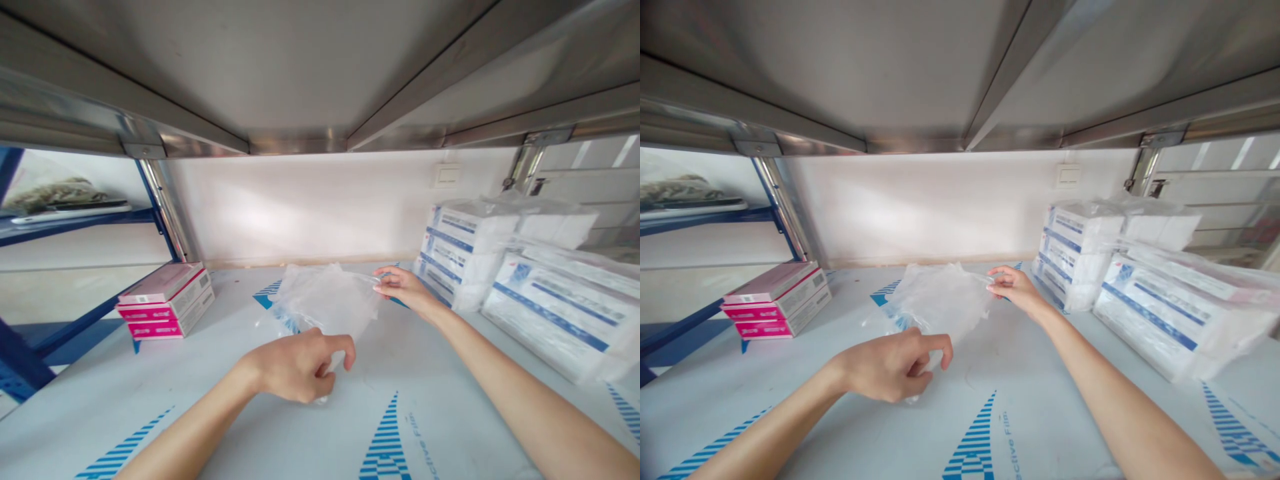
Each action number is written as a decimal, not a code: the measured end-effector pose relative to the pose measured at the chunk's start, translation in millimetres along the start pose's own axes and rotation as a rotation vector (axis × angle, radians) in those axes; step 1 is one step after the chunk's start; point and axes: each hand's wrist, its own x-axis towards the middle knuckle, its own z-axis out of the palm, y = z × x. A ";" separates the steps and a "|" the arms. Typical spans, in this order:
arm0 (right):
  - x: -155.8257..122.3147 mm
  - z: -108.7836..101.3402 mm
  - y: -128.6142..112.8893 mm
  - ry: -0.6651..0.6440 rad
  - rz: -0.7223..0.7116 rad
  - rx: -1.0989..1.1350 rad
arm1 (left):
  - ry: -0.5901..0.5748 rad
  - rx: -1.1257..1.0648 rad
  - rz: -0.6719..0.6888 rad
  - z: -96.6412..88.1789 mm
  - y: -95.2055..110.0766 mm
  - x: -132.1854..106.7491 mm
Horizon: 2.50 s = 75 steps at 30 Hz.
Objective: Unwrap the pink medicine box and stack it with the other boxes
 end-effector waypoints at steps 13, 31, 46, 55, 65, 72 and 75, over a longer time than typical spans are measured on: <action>8.3 15.3 -22.2 0.082 -0.120 0.055 | 0.851 0.202 -0.383 -32.9 -81.6 16.4; 109.6 55.1 -111.5 -0.096 -0.191 0.145 | 0.796 -0.950 0.059 -44.7 -93.5 17.0; 122.2 82.5 -13.9 0.081 -0.181 -0.678 | 1.077 -0.065 -0.385 -39.5 -132.6 35.5; 74.9 97.8 -2.9 -0.177 -0.209 -1.017 | 0.733 0.298 -0.435 -52.4 -119.0 86.6; 77.0 100.2 28.6 -0.299 -0.121 -0.984 | 0.469 0.288 -0.605 -22.6 -157.8 98.0; 87.3 93.8 38.7 -0.201 -0.117 -0.717 | 0.496 0.223 -0.596 -25.3 -165.5 103.0; 88.6 80.4 37.1 -0.060 -0.167 -0.569 | 0.610 0.209 -0.570 -31.9 -162.6 99.3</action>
